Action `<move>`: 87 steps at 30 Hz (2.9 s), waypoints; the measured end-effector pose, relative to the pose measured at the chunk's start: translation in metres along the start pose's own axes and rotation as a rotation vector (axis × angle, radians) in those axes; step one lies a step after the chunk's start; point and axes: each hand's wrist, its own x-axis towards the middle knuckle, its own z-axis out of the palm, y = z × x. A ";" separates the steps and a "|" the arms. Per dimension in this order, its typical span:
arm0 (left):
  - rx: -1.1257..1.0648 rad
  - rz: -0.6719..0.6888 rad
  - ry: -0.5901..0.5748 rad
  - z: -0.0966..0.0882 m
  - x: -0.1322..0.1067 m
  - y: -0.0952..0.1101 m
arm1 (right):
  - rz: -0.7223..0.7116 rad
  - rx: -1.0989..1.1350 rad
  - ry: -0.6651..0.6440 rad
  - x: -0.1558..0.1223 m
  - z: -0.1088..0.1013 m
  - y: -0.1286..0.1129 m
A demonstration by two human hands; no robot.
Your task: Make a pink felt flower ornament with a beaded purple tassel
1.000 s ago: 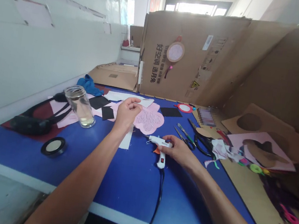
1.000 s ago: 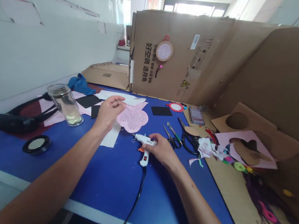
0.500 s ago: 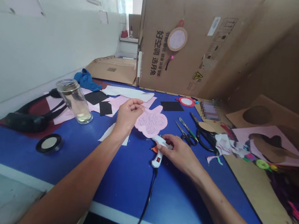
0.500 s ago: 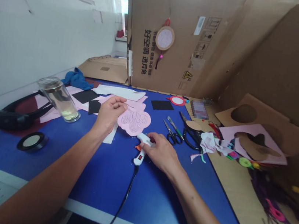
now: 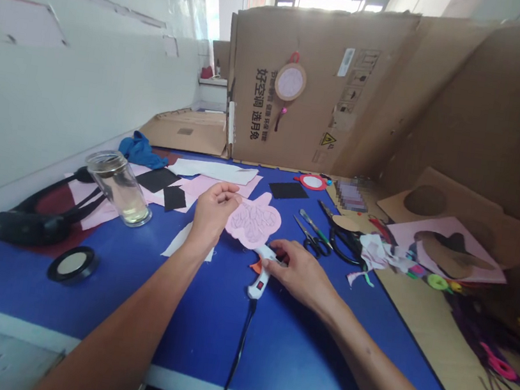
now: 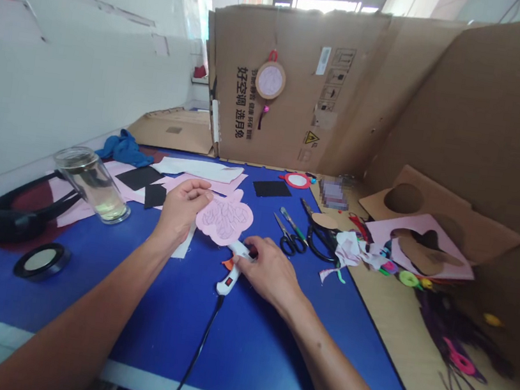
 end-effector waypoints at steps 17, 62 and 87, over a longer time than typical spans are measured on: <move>-0.119 -0.034 -0.002 0.005 -0.007 0.007 | -0.067 0.331 0.377 0.016 -0.016 0.029; -0.111 -0.194 -0.423 0.026 -0.032 0.009 | -0.203 0.779 0.369 0.012 -0.026 0.010; -0.063 -0.327 -0.447 0.027 -0.033 0.002 | -0.177 0.914 0.399 0.015 -0.030 0.016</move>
